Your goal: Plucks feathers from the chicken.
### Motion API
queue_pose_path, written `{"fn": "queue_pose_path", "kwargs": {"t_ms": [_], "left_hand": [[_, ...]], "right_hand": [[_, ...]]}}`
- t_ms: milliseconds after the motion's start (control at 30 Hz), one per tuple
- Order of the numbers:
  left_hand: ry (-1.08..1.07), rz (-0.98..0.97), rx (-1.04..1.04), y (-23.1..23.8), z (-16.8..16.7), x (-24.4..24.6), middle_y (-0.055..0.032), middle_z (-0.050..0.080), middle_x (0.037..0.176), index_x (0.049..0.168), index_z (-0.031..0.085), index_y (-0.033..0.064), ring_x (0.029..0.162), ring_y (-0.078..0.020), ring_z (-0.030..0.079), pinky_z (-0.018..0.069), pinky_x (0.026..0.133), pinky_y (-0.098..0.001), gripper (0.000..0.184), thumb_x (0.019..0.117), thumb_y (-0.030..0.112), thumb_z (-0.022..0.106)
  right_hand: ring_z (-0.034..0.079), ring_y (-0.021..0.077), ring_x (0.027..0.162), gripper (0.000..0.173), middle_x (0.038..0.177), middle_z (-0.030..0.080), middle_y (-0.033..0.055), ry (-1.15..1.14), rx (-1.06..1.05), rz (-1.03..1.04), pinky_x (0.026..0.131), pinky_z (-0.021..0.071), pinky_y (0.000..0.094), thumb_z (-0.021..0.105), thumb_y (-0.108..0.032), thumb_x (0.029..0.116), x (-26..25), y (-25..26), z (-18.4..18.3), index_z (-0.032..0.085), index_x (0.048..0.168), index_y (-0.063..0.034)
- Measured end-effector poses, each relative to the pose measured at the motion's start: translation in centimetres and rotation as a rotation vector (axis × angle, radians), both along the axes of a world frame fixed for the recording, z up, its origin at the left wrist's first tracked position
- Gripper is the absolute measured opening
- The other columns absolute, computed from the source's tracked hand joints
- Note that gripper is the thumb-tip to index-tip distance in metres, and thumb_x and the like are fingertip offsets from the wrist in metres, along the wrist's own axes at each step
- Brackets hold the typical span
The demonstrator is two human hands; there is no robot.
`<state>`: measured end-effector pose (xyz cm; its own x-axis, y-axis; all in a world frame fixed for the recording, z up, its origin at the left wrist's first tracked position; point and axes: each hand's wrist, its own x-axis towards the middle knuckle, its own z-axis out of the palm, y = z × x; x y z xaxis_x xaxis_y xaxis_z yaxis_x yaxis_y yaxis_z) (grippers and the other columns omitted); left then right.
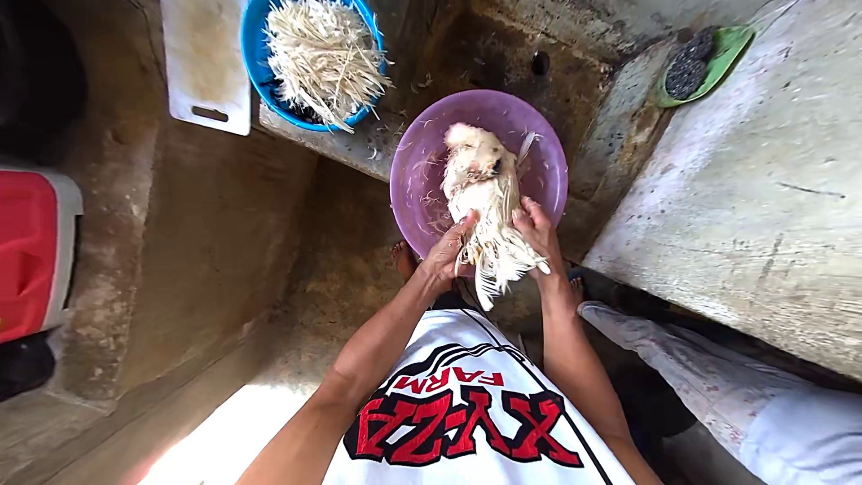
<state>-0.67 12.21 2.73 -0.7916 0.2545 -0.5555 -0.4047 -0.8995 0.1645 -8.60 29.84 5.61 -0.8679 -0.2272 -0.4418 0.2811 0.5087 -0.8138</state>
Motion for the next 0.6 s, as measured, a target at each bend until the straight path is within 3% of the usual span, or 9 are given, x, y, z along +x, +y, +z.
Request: {"fn": "queue_pose_path", "kwargs": {"t_ms": [67,100,167,267,333,433,533,600], "left_hand": [[-0.07,-0.046,-0.056,-0.1,0.1,0.0,-0.0088,0.071,0.106,0.13,0.058,0.012,0.091,-0.0178,0.071,0.062,0.077,-0.0365,0.037,0.1067,0.04,0.051],[-0.085,-0.052,-0.08,-0.3,0.0,-0.1,-0.0094,0.071,0.106,0.131,0.057,0.0118,0.09,-0.0183,0.071,0.0617,0.077,-0.0369,0.038,0.106,0.04,0.053],[-0.068,-0.053,-0.095,-0.9,0.2,-0.3,-0.0096,0.07,0.112,0.138,0.05,0.0132,0.097,-0.0192,0.07,0.0608,0.083,-0.0383,0.041,0.1073,0.039,0.051],[-0.102,-0.05,-0.117,-1.6,0.8,-0.9,-0.0099,0.071,0.107,0.131,0.057,0.0108,0.092,-0.0188,0.071,0.0612,0.078,-0.0374,0.04,0.1082,0.041,0.047],[-0.087,-0.041,-0.119,-2.1,0.9,-1.2,-0.0081,0.071,0.104,0.127,0.06,0.0117,0.091,-0.0172,0.07,0.0611,0.077,-0.0358,0.039,0.1082,0.042,0.045],[-0.005,-0.035,-0.109,-3.4,-0.3,-1.0,-0.0084,0.07,0.111,0.133,0.057,0.0135,0.099,-0.0188,0.07,0.0605,0.085,-0.0385,0.043,0.1093,0.045,0.041],[0.028,-0.085,-0.13,-4.3,0.9,-1.3,-0.0091,0.07,0.112,0.134,0.056,0.0132,0.103,-0.0195,0.069,0.0602,0.088,-0.0396,0.048,0.1104,0.049,0.033],[0.045,-0.142,-0.11,-4.5,1.5,-1.5,-0.009,0.07,0.114,0.135,0.057,0.0132,0.104,-0.0197,0.07,0.0604,0.089,-0.04,0.051,0.1072,0.053,0.041]], "right_hand": [[0.057,0.0293,0.133,0.045,0.145,0.058,0.0169,0.156,0.177,0.136,0.113,0.0448,0.0518,0.046,-0.03,0.1095,2.3,1.1,1.7,0.055,0.148,-0.0095],[0.06,0.0315,0.129,0.041,0.142,0.06,0.0162,0.221,0.197,0.186,0.108,0.0481,0.0541,0.046,-0.025,0.1099,3.4,1.5,2.8,0.056,0.148,-0.0119],[0.064,0.0294,0.119,0.042,0.137,0.063,0.016,0.322,0.155,0.315,0.101,0.0539,0.05,0.049,-0.009,0.1047,4.5,2.3,3.5,0.057,0.146,-0.0094],[0.061,0.0249,0.126,0.044,0.138,0.063,0.0144,0.335,0.033,0.419,0.11,0.0501,0.0435,0.059,-0.003,0.1,5.2,2.7,2.7,0.06,0.144,-0.0061],[0.06,0.0232,0.13,0.044,0.141,0.061,0.0144,0.341,-0.025,0.389,0.112,0.0491,0.0411,0.063,-0.003,0.0984,5.6,2.4,2.1,0.061,0.142,-0.0048],[0.058,0.0254,0.132,0.037,0.142,0.06,0.0168,0.441,-0.132,0.314,0.113,0.049,0.0411,0.059,0.001,0.0979,5.8,0.8,2.0,0.066,0.134,-0.002],[0.058,0.0265,0.131,0.027,0.139,0.063,0.0144,0.575,-0.158,0.224,0.114,0.0452,0.046,0.057,-0.01,0.1027,5.5,-2.4,2.1,0.074,0.124,-0.0063],[0.059,0.0251,0.128,0.026,0.133,0.067,0.012,0.625,-0.154,0.157,0.113,0.0434,0.0457,0.053,-0.013,0.1054,5.3,-4.8,2.7,0.075,0.115,-0.0037]]}}
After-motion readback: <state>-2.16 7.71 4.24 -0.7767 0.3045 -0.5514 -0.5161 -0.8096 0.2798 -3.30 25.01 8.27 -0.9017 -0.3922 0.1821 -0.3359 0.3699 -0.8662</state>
